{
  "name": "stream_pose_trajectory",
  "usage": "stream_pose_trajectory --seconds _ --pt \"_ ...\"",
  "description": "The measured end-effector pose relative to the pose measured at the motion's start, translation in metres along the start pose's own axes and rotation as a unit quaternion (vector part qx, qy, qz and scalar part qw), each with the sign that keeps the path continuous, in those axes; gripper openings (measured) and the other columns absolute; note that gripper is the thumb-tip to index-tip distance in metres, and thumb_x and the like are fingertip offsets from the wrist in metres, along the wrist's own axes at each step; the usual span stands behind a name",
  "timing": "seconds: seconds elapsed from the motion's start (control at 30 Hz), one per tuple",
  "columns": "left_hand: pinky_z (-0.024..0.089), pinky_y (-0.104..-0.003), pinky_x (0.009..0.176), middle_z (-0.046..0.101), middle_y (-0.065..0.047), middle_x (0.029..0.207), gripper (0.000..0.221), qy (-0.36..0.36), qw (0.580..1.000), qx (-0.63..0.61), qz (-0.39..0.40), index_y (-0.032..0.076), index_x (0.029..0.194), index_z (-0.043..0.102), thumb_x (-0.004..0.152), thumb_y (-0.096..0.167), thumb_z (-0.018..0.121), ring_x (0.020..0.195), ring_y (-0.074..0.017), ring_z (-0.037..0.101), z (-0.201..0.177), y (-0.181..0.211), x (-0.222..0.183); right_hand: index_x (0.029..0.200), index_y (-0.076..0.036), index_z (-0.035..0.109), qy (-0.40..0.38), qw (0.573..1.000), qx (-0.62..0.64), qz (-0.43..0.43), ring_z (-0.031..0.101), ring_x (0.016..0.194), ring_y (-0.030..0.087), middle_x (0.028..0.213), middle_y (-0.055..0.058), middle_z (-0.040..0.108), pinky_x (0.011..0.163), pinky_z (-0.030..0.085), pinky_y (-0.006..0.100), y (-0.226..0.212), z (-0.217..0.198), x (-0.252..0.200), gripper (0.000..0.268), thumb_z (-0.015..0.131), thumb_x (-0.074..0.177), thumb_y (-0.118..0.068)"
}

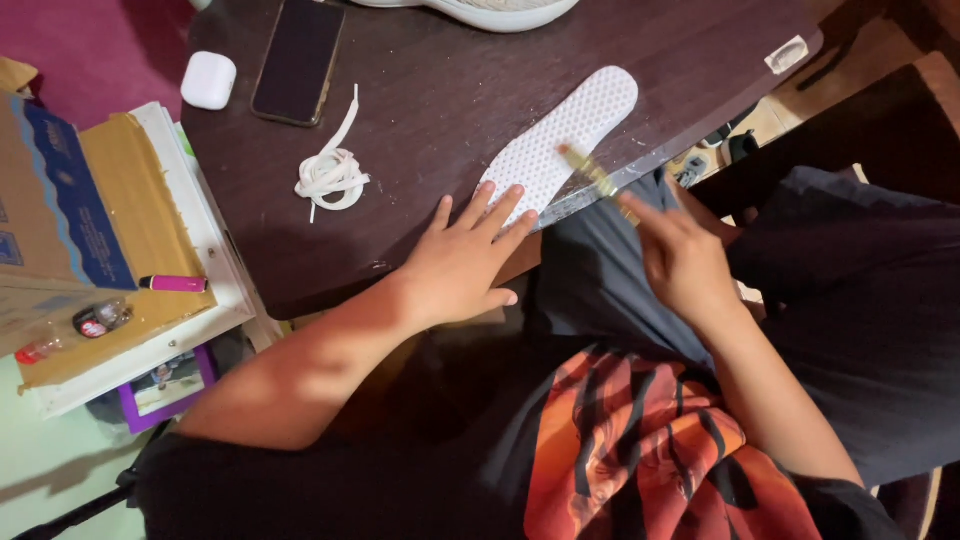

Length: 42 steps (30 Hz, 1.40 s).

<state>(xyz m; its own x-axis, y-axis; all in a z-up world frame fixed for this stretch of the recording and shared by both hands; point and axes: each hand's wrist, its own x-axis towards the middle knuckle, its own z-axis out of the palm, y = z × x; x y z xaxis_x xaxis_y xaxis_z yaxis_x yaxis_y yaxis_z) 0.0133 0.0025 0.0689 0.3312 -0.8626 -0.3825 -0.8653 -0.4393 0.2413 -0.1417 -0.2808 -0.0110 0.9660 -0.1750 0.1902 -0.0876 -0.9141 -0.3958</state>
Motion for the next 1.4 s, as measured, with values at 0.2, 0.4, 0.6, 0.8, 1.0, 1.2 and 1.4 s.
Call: stream_pose_trajectory --seconds 0.2,0.4,0.6,0.8,1.0,1.2,1.4 --pt "0.021 -0.074 0.117 0.019 -0.019 0.167 0.083 0.046 0.999 0.013 -0.013 0.013 0.159 0.038 0.091 0.047 0.072 0.154 -0.0447 0.017 -0.01 0.001 -0.008 0.143 -0.027 0.065 0.029 0.999 0.031 0.018 0.065 0.099 0.044 0.094 0.017 0.066 0.078 0.054 0.054 -0.013 -0.008 0.001 0.043 0.057 0.104 -0.013" --pt "0.023 -0.069 0.119 0.033 -0.018 0.159 0.087 0.035 0.999 0.022 -0.017 0.01 0.158 0.035 0.092 0.055 0.069 0.153 -0.0387 0.025 0.002 -0.004 0.002 0.139 -0.029 0.067 -0.022 1.0 0.012 -0.013 0.07 0.094 0.037 0.094 0.01 0.07 0.08 0.056 0.052 -0.019 -0.004 -0.003 0.049 0.059 0.093 -0.014" --pt "0.021 -0.069 0.12 0.03 -0.018 0.164 0.088 0.016 0.999 0.028 -0.016 0.006 0.157 0.034 0.093 0.056 0.067 0.155 -0.0381 0.022 -0.001 -0.003 -0.001 0.135 -0.032 0.067 -0.058 0.997 0.054 -0.013 0.068 0.096 0.041 0.095 0.011 0.071 0.079 0.056 0.055 -0.045 -0.018 -0.001 0.047 0.056 0.093 -0.016" --pt "0.021 -0.068 0.12 0.024 -0.019 0.167 0.091 -0.006 1.0 0.026 -0.006 0.003 0.159 0.029 0.094 0.055 0.066 0.156 -0.0395 0.018 -0.005 0.004 -0.005 0.132 -0.031 0.071 -0.088 0.986 0.143 0.003 0.068 0.096 0.044 0.092 0.011 0.074 0.077 0.057 0.055 -0.069 -0.036 0.007 0.045 0.057 0.093 -0.013" --pt "0.021 -0.068 0.12 0.019 -0.017 0.169 0.093 -0.026 0.999 0.035 0.001 0.006 0.162 0.024 0.095 0.056 0.064 0.157 -0.0384 0.014 -0.002 0.004 -0.003 0.133 -0.028 0.069 -0.11 0.983 0.148 0.007 0.066 0.097 0.046 0.089 0.015 0.071 0.074 0.056 0.057 -0.056 -0.035 0.004 0.041 0.057 0.096 -0.014" --pt "0.023 -0.067 0.12 0.016 -0.016 0.17 0.092 -0.023 0.999 0.044 -0.005 0.008 0.162 0.025 0.094 0.055 0.065 0.157 -0.0372 0.015 -0.002 0.004 -0.004 0.133 -0.021 0.071 -0.087 0.98 0.174 -0.032 0.067 0.097 0.05 0.093 0.017 0.074 0.079 0.056 0.059 -0.062 -0.042 0.012 0.05 0.055 0.089 -0.004" --pt "0.027 -0.066 0.119 0.024 -0.019 0.161 0.085 0.033 0.999 -0.006 -0.003 0.012 0.159 0.034 0.092 0.05 0.071 0.154 -0.039 0.025 0.014 -0.008 0.001 0.127 -0.02 0.074 -0.043 0.991 0.125 -0.026 0.069 0.091 0.047 0.087 0.017 0.072 0.078 0.056 0.058 -0.043 -0.023 0.007 0.043 0.062 0.09 -0.002"
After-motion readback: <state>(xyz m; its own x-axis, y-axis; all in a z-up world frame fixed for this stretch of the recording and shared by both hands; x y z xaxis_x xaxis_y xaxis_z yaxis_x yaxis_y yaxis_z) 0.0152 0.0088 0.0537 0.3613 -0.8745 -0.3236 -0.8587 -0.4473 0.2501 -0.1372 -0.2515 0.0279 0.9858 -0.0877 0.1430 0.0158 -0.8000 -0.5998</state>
